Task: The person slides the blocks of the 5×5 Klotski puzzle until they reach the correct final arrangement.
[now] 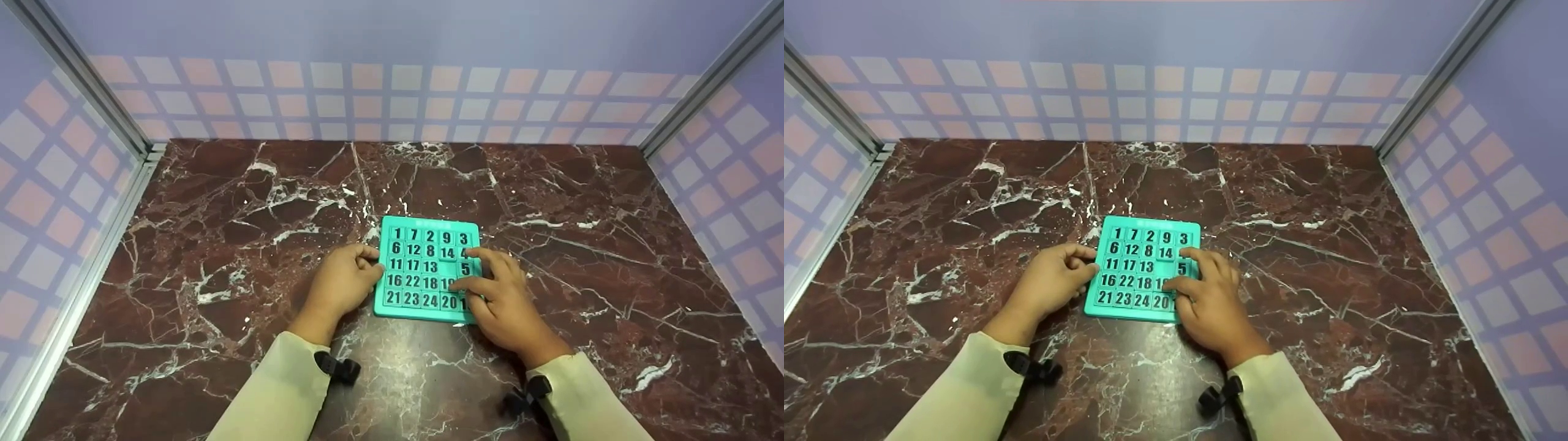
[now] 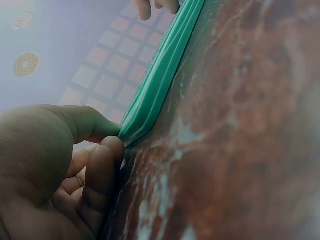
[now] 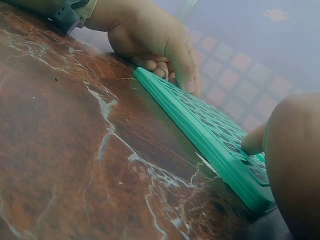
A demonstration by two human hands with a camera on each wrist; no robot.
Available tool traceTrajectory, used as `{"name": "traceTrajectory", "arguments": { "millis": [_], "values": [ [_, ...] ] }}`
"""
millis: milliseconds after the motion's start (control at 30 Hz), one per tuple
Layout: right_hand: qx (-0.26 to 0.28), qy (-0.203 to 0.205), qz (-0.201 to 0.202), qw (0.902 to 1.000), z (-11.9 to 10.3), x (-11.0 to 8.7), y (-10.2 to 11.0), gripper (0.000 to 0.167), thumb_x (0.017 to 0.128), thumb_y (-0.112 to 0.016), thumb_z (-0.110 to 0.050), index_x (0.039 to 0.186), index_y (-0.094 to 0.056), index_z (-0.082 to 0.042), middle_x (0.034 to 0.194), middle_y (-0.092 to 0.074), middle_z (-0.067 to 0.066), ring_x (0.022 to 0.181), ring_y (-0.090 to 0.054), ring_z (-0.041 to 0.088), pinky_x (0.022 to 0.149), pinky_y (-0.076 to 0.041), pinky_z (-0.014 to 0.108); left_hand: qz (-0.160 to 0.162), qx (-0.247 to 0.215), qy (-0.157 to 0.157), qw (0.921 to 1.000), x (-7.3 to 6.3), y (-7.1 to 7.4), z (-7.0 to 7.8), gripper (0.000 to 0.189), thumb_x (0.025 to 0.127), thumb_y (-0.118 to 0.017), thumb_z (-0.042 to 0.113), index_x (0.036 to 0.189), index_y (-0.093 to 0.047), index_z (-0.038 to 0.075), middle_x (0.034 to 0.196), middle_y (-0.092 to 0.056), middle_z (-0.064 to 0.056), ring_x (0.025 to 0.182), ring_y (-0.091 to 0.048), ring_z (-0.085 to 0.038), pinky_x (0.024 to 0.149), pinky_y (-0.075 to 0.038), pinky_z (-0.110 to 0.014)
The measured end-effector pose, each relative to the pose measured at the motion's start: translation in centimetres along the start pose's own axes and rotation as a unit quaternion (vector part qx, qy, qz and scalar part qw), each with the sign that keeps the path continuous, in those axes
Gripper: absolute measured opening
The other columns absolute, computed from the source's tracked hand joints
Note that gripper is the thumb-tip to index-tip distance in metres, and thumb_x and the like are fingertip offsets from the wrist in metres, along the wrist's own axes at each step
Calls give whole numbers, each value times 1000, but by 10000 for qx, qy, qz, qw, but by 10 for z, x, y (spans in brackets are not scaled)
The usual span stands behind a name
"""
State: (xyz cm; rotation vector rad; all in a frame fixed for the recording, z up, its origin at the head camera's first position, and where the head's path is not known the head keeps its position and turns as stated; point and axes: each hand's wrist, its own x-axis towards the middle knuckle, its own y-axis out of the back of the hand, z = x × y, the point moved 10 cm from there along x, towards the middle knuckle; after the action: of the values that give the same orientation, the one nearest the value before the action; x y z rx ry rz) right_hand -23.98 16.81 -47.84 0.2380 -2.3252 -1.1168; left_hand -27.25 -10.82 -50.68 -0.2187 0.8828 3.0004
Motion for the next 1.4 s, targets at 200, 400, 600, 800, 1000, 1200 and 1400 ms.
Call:
{"name": "traceTrajectory", "arguments": {
  "millis": [200, 400, 600, 800, 1000, 1200, 1400],
  "values": [
    [67, 52, 17, 10000, -1, 0, 0, 35, 94, -67, -4, 103, -89, -30, 161, -61, 10, 148, -47, 41, 125, -27, 64, -11, 4, -1, 10000, -1, -1, 0, 28, 101, -79, 23, 127, -80, 14, 83, -71, 4, 70, -62, -12, 72, -53, -32],
    [71, 106, 51, 9999, -2, 0, 0, 34, 94, -67, -4, 102, -89, -29, 159, -62, 10, 148, -47, 39, 125, -28, 65, 9, 101, 9, 9999, 0, -1, 0, 28, 101, -80, 24, 128, -80, 14, 86, -72, 3, 73, -64, -13, 74, -54, -33],
    [101, 143, 135, 9998, -3, 0, 2, 35, 93, -67, -3, 105, -89, -28, 157, -63, 12, 143, -49, 39, 122, -30, 64, -20, 110, 28, 9999, 0, -1, 0, 28, 101, -80, 25, 128, -80, 15, 86, -71, 3, 74, -64, -14, 75, -54, -33],
    [104, 150, 357, 9992, -4, 1, 3, 32, 96, -67, -2, 107, -89, -24, 150, -64, 14, 129, -53, 40, 115, -32, 58, 15, 108, 9, 9999, 0, 0, 0, 28, 102, -79, 25, 127, -80, 15, 85, -71, 3, 72, -63, -14, 74, -54, -34],
    [-204, 17, 506, 9985, -5, 5, 3, 30, 98, -67, -8, 113, -88, -23, 145, -64, 13, 126, -54, 40, 114, -34, 59, 12, 56, -12, 10000, 0, 0, 0, 27, 102, -78, 25, 127, -80, 15, 84, -70, 3, 70, -63, -14, 73, -53, -34],
    [-224, -320, 482, 9981, 1, 12, 2, 31, 100, -65, -11, 118, -87, -23, 147, -62, 13, 127, -52, 41, 110, -33, 59, -11, 52, 52, 10000, -1, 0, 0, 28, 102, -79, 25, 128, -80, 15, 85, -71, 2, 70, -65, -14, 72, -54, -34],
    [-162, -485, 571, 9971, 9, 20, 3, 32, 100, -64, -9, 118, -88, -21, 145, -63, 14, 126, -52, 42, 109, -34, 60, -32, 52, 73, 10000, -1, -1, -1, 28, 102, -80, 25, 129, -79, 16, 86, -73, 2, 71, -68, -15, 72, -55, -34]
  ]
}}
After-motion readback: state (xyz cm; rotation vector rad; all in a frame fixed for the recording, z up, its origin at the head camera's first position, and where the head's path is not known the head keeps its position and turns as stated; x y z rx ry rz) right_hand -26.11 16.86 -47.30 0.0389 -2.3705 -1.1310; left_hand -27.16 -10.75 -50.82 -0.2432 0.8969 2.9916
